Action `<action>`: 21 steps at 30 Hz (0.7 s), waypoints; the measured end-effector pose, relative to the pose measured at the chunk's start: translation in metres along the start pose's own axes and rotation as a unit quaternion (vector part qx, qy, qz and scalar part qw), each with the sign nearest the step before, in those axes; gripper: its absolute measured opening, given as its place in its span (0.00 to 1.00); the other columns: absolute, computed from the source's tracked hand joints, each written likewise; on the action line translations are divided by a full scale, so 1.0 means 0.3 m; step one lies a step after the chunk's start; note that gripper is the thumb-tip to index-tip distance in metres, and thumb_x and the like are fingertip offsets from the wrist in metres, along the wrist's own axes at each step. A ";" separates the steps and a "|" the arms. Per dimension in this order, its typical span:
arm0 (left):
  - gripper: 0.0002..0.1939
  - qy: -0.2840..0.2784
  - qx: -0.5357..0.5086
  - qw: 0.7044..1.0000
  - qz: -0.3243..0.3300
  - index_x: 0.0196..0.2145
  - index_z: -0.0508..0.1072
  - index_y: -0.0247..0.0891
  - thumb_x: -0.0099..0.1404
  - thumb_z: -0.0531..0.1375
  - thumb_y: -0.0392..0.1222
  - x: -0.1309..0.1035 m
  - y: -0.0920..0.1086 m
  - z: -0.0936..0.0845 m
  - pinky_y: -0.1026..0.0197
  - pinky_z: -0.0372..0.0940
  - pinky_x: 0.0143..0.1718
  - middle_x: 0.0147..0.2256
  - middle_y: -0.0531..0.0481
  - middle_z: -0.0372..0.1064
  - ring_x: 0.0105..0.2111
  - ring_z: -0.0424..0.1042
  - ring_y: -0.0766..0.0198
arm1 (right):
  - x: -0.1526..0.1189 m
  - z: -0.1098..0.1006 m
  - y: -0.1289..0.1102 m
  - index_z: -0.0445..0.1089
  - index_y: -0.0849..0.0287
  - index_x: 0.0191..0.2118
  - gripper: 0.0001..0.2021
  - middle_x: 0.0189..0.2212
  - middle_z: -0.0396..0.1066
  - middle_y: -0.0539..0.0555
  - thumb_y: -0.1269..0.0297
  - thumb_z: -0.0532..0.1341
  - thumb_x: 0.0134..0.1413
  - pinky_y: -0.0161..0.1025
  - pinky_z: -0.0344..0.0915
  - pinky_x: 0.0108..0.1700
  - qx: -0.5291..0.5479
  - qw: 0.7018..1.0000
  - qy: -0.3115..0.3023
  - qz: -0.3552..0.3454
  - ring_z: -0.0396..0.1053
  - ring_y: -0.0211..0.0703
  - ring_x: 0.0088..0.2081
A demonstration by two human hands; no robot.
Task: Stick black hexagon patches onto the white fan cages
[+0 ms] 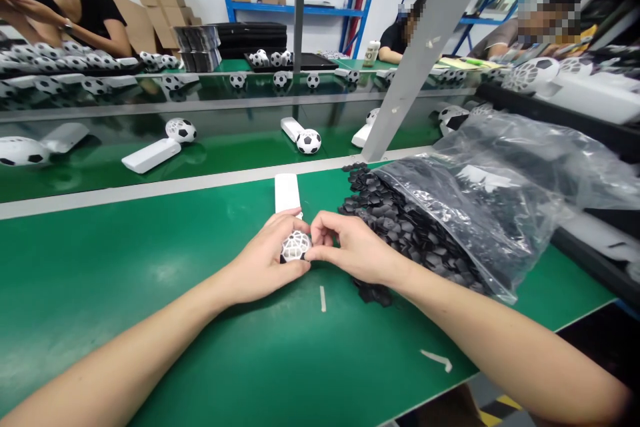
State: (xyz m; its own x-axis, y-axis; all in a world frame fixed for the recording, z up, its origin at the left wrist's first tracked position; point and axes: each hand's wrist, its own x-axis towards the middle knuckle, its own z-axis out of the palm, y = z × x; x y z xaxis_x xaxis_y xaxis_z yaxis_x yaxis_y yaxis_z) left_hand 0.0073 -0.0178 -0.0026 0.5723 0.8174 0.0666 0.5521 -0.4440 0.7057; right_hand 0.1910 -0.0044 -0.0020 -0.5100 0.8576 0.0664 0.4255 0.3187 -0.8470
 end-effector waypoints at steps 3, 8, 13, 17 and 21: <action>0.18 0.006 0.008 1.000 -0.009 0.44 0.62 0.42 0.53 0.57 0.37 0.000 -0.004 0.005 0.47 0.51 0.56 0.55 0.45 0.54 0.59 0.47 0.52 | 0.000 -0.056 0.016 0.64 0.58 0.28 0.10 0.24 0.65 0.47 0.59 0.62 0.47 0.32 0.56 0.26 -0.119 0.992 -0.007 0.035 0.61 0.35 0.26; 0.18 0.003 0.004 1.000 -0.007 0.43 0.62 0.44 0.55 0.59 0.48 0.003 -0.023 0.007 0.48 0.49 0.57 0.54 0.46 0.53 0.59 0.47 0.53 | 0.001 -0.107 0.054 0.69 0.56 0.36 0.07 0.33 0.68 0.53 0.64 0.63 0.47 0.36 0.57 0.31 -0.336 0.938 0.010 0.090 0.66 0.42 0.33; 0.29 0.049 0.017 0.996 -0.072 0.44 0.60 0.41 0.46 0.65 0.48 0.007 -0.022 -0.014 0.47 0.55 0.53 0.49 0.44 0.50 0.53 0.53 0.51 | 0.006 -0.099 0.070 0.69 0.58 0.32 0.04 0.30 0.69 0.52 0.73 0.59 0.49 0.35 0.59 0.33 -0.312 0.946 -0.030 0.081 0.66 0.40 0.31; 0.23 -0.020 -0.025 0.999 -0.038 0.44 0.62 0.42 0.49 0.62 0.39 0.005 -0.029 -0.057 0.54 0.58 0.50 0.46 0.49 0.56 0.47 0.61 0.58 | -0.003 -0.103 0.048 0.68 0.58 0.28 0.04 0.28 0.68 0.51 0.73 0.58 0.50 0.35 0.60 0.33 -0.287 0.957 -0.026 0.028 0.65 0.39 0.31; 0.26 -0.088 -0.057 0.994 0.013 0.47 0.61 0.45 0.50 0.56 0.30 0.003 -0.041 -0.087 0.59 0.58 0.50 0.50 0.51 0.54 0.49 0.60 0.60 | -0.016 -0.092 0.011 0.68 0.57 0.36 0.06 0.34 0.70 0.50 0.72 0.55 0.54 0.35 0.61 0.38 -0.184 0.982 -0.020 -0.040 0.67 0.38 0.35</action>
State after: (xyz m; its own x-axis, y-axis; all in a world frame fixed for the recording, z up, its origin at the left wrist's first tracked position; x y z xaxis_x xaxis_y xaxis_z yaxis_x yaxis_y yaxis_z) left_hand -0.0148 -0.0020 0.0073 0.6888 0.7243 -0.0322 0.4692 -0.4115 0.7814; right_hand 0.2156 0.0037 0.0096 -0.5791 0.8093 0.0987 0.6205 0.5160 -0.5906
